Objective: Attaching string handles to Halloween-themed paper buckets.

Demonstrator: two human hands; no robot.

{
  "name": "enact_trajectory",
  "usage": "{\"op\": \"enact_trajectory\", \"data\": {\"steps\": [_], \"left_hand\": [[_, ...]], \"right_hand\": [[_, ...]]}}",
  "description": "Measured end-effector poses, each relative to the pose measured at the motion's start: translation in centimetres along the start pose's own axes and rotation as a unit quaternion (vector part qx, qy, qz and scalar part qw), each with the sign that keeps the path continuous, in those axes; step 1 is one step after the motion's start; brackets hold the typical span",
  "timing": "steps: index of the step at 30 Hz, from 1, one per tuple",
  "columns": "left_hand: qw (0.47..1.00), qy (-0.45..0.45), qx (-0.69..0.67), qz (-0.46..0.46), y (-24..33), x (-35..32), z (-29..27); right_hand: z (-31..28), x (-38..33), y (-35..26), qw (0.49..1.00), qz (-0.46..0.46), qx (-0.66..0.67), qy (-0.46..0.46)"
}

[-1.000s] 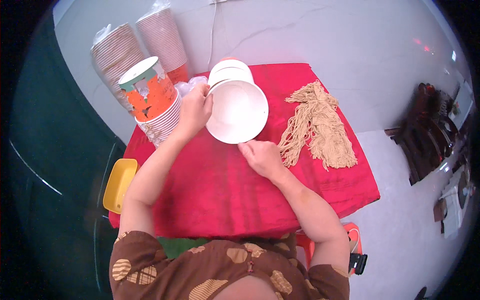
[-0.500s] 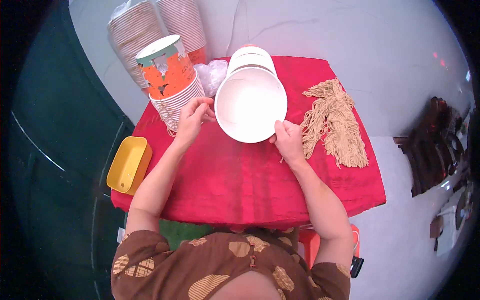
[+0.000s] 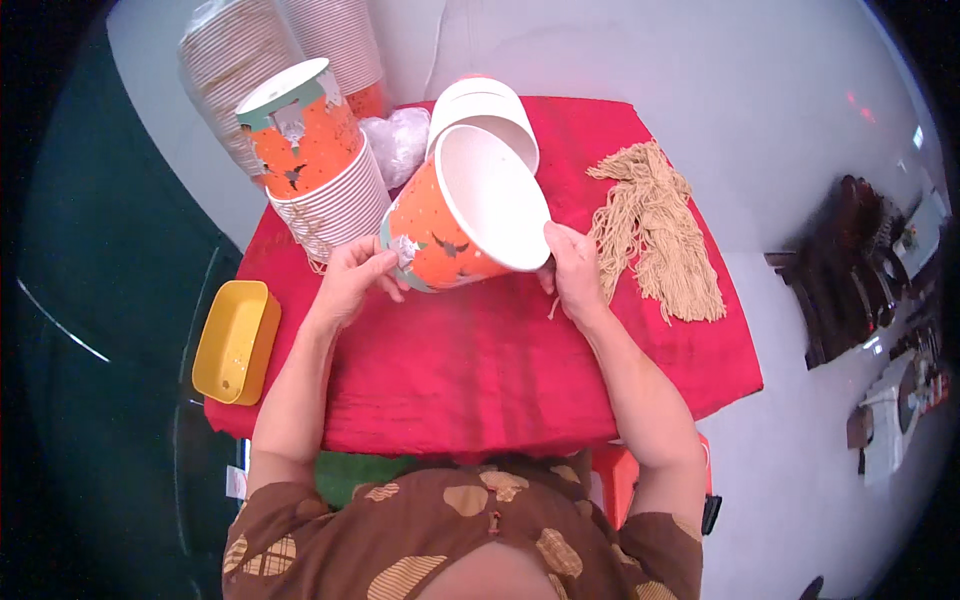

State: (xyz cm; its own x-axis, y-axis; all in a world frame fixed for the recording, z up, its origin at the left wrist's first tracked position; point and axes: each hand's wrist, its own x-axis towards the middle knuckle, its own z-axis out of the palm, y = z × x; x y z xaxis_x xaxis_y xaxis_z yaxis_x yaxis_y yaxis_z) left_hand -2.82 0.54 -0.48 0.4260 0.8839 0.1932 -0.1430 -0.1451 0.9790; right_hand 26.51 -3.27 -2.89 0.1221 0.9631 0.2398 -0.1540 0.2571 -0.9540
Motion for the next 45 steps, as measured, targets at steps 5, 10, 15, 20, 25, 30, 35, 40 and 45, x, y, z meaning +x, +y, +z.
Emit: {"op": "enact_trajectory", "data": {"steps": [5, 10, 15, 20, 25, 30, 35, 40, 45], "left_hand": [[0.982, -0.091, 0.138, -0.086, 0.7, -0.4, -0.1], [0.96, -0.015, 0.279, 0.0, 2.7, -1.2, -0.3], [0.794, 0.137, 0.43, 0.408, 4.7, -2.1, 1.1], [0.753, -0.022, 0.525, 0.395, 5.7, -2.9, 4.1], [0.784, -0.03, 0.481, 0.392, 3.7, -2.3, 3.0], [0.78, 0.061, 0.483, 0.393, 2.6, -1.6, 3.5], [0.775, 0.096, 0.499, 0.376, 1.3, -1.5, 3.5], [0.746, 0.152, 0.491, 0.424, 2.3, -2.2, 4.0], [0.726, 0.147, 0.448, 0.501, 2.0, -3.7, 4.0]], "right_hand": [[-1.7, 0.5, 0.1, 0.999, -0.003, -0.036, -0.019], [-1.3, 0.7, 0.5, 0.998, -0.057, -0.019, 0.027], [-1.3, 0.3, -0.4, 0.996, -0.072, -0.049, -0.018], [-0.5, -0.3, -0.8, 0.993, -0.093, -0.046, -0.047], [-1.0, -0.1, -2.0, 0.995, -0.066, -0.008, -0.074], [-3.8, 0.0, -4.7, 0.991, -0.096, -0.09, 0.036], [-7.3, -1.3, -4.5, 0.915, -0.165, -0.369, -0.014], [-10.0, -2.3, -4.8, 0.835, -0.227, -0.499, -0.045], [-12.8, -2.0, -4.2, 0.833, -0.182, -0.523, -0.009]]}}
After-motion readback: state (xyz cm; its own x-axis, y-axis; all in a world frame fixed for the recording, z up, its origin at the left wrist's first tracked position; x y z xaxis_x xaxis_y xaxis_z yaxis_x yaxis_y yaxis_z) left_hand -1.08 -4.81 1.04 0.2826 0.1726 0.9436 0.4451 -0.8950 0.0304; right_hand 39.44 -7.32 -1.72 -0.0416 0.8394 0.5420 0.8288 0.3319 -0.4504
